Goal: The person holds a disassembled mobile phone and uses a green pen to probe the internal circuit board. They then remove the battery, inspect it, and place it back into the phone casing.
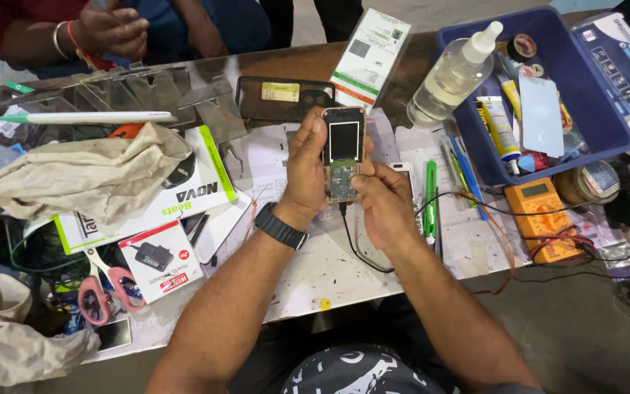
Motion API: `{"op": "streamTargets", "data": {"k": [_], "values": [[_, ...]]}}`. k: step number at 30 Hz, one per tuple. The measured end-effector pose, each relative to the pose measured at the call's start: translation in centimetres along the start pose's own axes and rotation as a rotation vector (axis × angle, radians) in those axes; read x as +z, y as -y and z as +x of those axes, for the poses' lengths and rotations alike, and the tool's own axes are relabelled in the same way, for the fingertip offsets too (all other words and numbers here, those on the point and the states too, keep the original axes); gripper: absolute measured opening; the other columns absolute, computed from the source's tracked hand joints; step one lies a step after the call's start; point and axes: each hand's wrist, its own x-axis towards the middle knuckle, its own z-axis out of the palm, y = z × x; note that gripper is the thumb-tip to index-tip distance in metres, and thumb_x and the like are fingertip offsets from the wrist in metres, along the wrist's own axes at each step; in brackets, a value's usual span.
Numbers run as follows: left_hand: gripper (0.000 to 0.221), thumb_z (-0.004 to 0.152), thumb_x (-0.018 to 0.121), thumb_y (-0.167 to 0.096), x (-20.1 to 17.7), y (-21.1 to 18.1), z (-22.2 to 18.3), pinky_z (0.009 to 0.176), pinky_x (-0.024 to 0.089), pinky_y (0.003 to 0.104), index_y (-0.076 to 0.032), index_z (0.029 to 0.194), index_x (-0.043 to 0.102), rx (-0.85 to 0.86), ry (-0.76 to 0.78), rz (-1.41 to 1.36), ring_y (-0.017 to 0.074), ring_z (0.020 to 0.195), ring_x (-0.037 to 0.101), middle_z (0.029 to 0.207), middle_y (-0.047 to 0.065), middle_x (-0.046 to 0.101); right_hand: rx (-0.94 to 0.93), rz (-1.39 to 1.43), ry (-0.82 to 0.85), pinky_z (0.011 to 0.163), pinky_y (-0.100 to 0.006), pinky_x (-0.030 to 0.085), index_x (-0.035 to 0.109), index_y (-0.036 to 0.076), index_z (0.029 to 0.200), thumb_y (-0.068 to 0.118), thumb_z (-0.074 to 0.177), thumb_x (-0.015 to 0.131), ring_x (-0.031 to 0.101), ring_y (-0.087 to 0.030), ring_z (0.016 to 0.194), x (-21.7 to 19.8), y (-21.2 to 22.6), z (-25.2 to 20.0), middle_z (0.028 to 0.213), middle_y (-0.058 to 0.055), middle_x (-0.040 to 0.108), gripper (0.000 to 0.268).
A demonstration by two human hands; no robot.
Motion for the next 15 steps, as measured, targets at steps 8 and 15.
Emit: {"op": "streamTargets", "data": {"k": [8,15], "values": [[0.045,0.112,0.049,-0.043,0.02,0.04,-0.09,0.069,0.062,0.035,-0.002,0.128,0.055,-0.017,-0.004,0.000,0.0255,0.078,0.072,0.099,0.021,0.069,-0.011,-0.013,0.001,0.078,-0.027,0.049,0.072,-0.001,0.106,-0.002,0.093,0.061,0.063,-0.010,0.084,-0.14,0.05,0.04,0.096,-0.005,0.071,0.017],[0.044,0.110,0.050,-0.046,0.29,-0.02,-0.08,0.067,0.063,0.034,-0.003,0.121,0.055,-0.009,-0.017,0.044,0.0241,0.077,0.073,0.098,0.020,0.070,-0.008,-0.010,0.020,0.071,-0.030,0.051,0.070,0.000,0.100,0.001,0.093,0.061,0.062,-0.012,0.077,-0.07,0.21,0.02,0.090,-0.005,0.070,0.012]]}}
